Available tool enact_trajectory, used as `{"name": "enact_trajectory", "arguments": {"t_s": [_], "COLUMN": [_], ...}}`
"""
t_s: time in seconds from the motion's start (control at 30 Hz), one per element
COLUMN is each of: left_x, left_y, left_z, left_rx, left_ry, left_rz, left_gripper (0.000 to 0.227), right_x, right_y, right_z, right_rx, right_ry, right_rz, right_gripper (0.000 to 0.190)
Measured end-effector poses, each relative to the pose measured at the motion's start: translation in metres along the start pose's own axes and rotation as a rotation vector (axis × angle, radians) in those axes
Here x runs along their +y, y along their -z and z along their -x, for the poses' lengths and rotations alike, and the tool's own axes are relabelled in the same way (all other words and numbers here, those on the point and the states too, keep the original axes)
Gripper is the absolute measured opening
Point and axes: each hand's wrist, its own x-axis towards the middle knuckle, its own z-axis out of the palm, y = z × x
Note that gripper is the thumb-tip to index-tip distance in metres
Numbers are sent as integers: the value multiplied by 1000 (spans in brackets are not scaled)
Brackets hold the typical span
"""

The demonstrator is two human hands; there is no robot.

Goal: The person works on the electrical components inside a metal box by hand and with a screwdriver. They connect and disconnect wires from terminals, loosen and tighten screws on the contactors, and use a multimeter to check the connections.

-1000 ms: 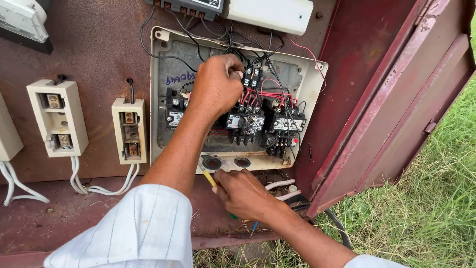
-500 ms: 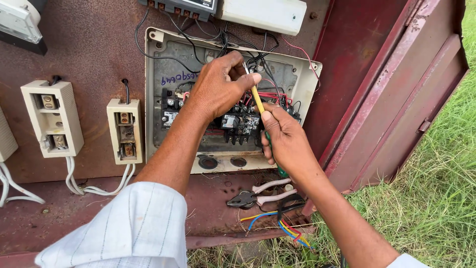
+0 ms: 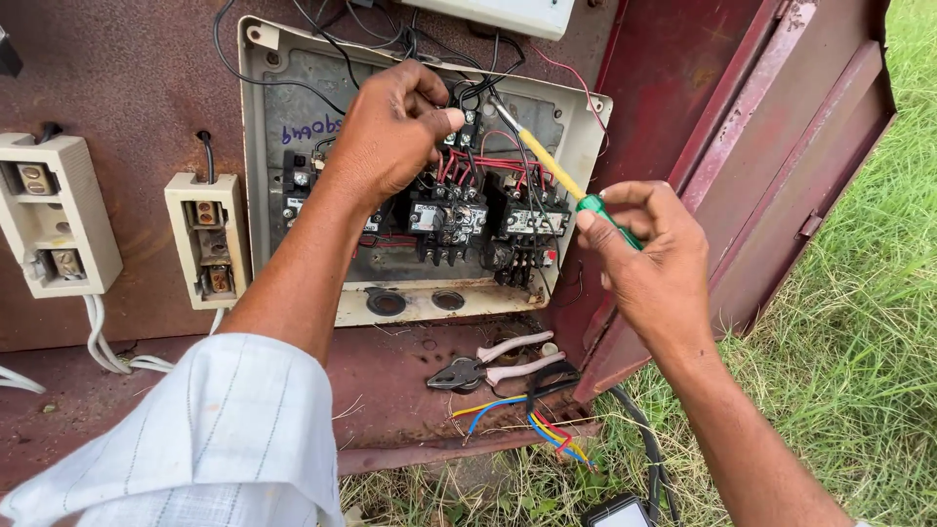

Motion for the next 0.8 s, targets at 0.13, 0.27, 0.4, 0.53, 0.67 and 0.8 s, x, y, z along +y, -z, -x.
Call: {"name": "enact_trajectory", "arguments": {"t_s": [0.13, 0.27, 0.4, 0.53, 0.67, 0.8], "left_x": [12, 19, 16, 7, -1, -3], "left_y": [-3, -17, -37, -45, -46, -47], "left_z": [13, 16, 14, 10, 8, 9], "left_rx": [-71, 14, 94, 203, 214, 229], "left_ry": [-88, -158, -52, -102, -103, -131], "left_rz": [-353, -550, -642, -681, -661, -675], "left_gripper": [55, 79, 92, 104, 100, 100], "right_x": [-5, -18, -29, -31, -34, -36], "right_y": [8, 0, -7, -8, -8, -8], "right_z": [-7, -11, -13, -14, -14, -16], "right_rx": [75, 83, 86, 66, 44, 19], "right_ry": [190, 370, 481, 532, 538, 552], "right_rz": [323, 380, 458, 475, 474, 509], "right_gripper": [25, 28, 27, 26, 26, 26]}}
